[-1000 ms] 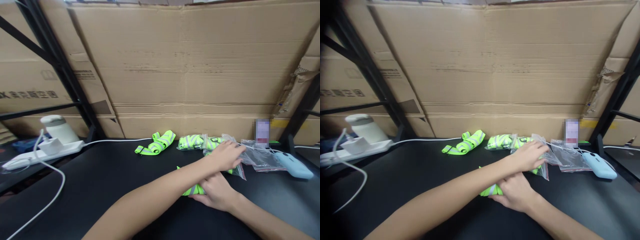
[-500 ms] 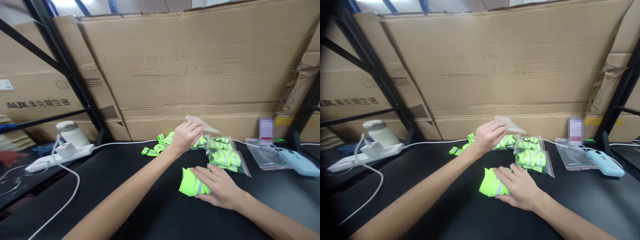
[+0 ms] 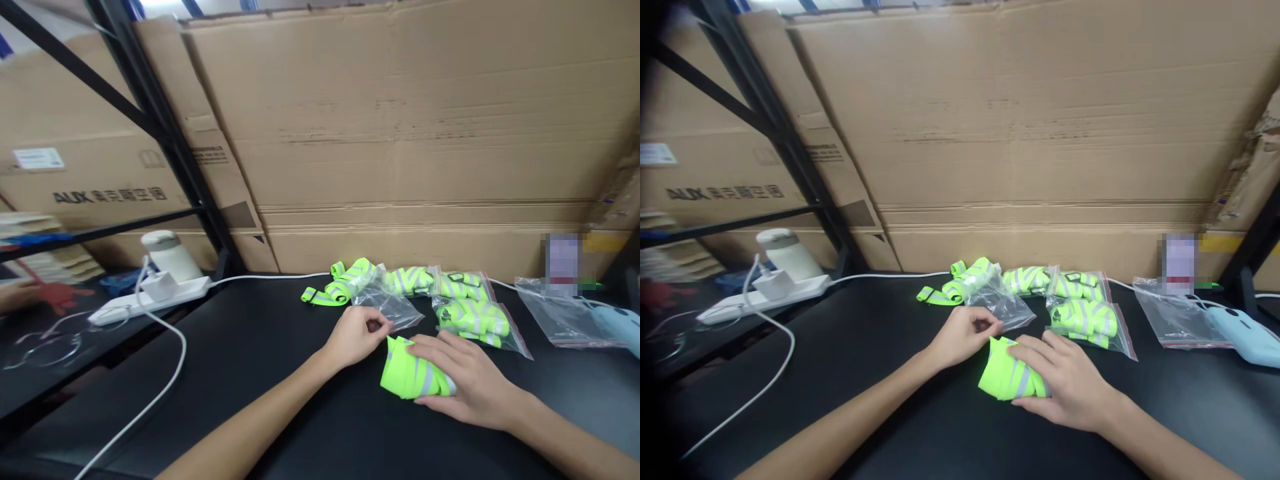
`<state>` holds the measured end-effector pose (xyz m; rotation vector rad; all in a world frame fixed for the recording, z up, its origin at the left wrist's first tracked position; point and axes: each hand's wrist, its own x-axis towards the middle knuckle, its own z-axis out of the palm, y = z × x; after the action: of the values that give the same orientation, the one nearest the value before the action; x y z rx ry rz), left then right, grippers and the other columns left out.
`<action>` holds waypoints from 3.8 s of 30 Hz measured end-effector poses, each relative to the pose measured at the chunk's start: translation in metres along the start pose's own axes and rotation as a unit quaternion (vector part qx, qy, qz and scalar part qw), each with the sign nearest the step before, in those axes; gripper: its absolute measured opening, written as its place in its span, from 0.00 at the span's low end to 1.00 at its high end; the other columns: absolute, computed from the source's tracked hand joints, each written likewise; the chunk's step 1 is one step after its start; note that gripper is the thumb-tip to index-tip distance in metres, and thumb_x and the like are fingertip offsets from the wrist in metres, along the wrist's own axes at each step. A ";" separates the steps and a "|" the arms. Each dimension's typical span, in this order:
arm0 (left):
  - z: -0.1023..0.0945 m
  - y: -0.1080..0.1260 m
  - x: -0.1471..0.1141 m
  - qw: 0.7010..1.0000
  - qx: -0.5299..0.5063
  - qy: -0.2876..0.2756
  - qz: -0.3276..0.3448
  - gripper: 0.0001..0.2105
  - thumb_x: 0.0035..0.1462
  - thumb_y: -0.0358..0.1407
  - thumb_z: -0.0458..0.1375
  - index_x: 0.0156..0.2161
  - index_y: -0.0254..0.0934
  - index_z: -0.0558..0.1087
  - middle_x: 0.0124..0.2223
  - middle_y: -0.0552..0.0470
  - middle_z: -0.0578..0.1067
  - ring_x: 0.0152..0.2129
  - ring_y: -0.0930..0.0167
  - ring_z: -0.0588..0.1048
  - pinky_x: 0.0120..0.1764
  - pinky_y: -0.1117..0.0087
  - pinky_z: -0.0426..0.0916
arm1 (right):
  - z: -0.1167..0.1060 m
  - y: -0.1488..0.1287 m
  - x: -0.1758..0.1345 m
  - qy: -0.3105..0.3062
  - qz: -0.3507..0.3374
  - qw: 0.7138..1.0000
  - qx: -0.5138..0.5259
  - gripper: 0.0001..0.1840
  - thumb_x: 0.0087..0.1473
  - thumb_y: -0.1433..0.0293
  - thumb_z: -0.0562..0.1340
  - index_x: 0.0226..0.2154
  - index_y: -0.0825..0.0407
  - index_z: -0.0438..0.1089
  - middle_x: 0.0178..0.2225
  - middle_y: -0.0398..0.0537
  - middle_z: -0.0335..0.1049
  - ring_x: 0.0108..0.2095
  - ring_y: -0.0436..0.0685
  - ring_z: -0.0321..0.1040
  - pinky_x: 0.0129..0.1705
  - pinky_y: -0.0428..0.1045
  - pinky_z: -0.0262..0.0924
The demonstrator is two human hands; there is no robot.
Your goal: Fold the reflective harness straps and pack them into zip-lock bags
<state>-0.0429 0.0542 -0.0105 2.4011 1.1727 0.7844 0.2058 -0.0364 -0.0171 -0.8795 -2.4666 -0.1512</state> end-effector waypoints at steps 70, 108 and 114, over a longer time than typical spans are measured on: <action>0.005 0.013 -0.014 0.970 0.045 0.111 0.212 0.20 0.62 0.24 0.54 0.58 0.39 0.71 0.51 0.45 0.77 0.47 0.65 0.76 0.49 0.60 0.75 | 0.009 0.004 -0.003 0.058 0.130 0.988 -0.060 0.28 0.62 0.60 0.62 0.62 0.51 0.65 0.51 0.59 0.73 0.48 0.67 0.76 0.43 0.61 0.76; -0.003 0.036 -0.019 0.897 0.251 0.132 0.338 0.19 0.63 0.27 0.57 0.59 0.37 0.69 0.52 0.41 0.75 0.48 0.59 0.73 0.51 0.54 0.70 | 0.011 -0.001 -0.003 0.101 0.098 0.980 -0.140 0.24 0.65 0.61 0.60 0.59 0.56 0.65 0.55 0.59 0.73 0.51 0.68 0.74 0.50 0.64 0.72; -0.006 0.037 -0.015 0.930 0.230 0.083 0.276 0.28 0.49 0.29 0.66 0.57 0.38 0.67 0.70 0.35 0.58 0.68 0.49 0.54 0.66 0.41 0.50 | 0.002 -0.008 0.003 0.108 0.046 0.978 -0.172 0.22 0.65 0.65 0.60 0.58 0.56 0.67 0.54 0.60 0.74 0.46 0.69 0.74 0.44 0.63 0.72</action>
<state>-0.0318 0.0208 0.0090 3.1854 0.7928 0.9740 0.1982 -0.0403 -0.0164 -1.0561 -2.2266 -0.6214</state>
